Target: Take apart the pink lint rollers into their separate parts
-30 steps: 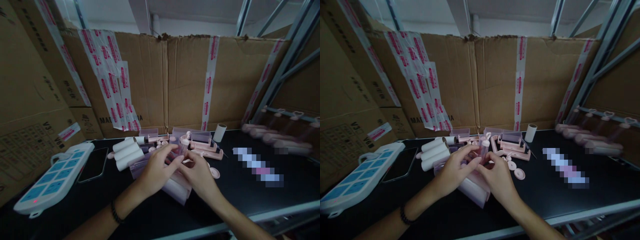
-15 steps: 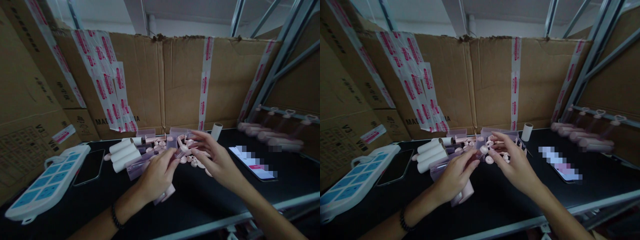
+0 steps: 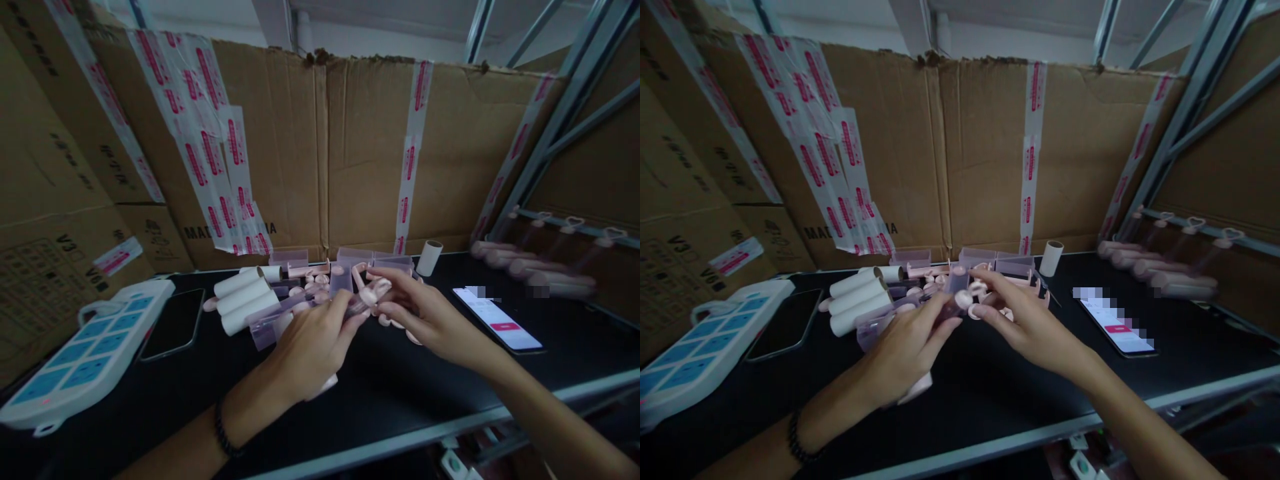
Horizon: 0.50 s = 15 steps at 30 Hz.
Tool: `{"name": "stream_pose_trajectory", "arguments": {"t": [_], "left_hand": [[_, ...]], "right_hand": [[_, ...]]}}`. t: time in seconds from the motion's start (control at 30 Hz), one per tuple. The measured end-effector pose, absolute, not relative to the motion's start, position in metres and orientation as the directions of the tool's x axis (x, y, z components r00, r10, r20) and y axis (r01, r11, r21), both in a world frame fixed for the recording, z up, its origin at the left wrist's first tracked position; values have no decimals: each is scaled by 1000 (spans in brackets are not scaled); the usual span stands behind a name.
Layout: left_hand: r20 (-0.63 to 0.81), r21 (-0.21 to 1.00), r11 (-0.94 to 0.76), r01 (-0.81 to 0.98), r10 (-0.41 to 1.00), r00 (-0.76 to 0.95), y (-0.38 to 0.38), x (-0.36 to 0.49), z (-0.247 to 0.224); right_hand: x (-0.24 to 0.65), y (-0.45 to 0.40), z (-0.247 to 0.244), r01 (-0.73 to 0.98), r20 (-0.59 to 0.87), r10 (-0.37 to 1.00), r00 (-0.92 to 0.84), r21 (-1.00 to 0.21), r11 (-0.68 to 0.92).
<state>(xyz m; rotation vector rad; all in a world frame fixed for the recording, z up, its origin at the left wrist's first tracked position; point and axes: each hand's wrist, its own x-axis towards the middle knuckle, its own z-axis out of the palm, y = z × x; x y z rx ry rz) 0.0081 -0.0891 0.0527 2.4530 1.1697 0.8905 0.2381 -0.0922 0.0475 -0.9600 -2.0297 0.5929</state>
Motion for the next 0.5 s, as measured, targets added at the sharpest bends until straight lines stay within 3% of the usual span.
{"name": "stream_pose_trajectory", "arguments": {"t": [0.07, 0.13, 0.2, 0.27, 0.37, 0.5], "left_hand": [[483, 740, -572, 354, 818, 312, -85, 6, 60], [453, 890, -453, -39, 876, 167, -79, 4, 67], [341, 876, -274, -398, 934, 107, -73, 2, 71], [207, 780, -110, -616, 974, 88, -69, 0, 71], [72, 710, -35, -703, 997, 23, -69, 1, 67], [16, 747, -42, -663, 999, -45, -73, 7, 63]], "right_hand": [[231, -99, 37, 361, 488, 800, -349, -718, 595], [219, -110, 23, 367, 483, 778, -402, -693, 620], [203, -122, 9, 415, 487, 750, -449, -630, 657], [184, -132, -4, 458, 536, 739, -408, -581, 673], [156, -138, -14, 525, 630, 750, -203, -576, 626], [132, -129, -12, 625, 715, 699, 15, -552, 551]]}}
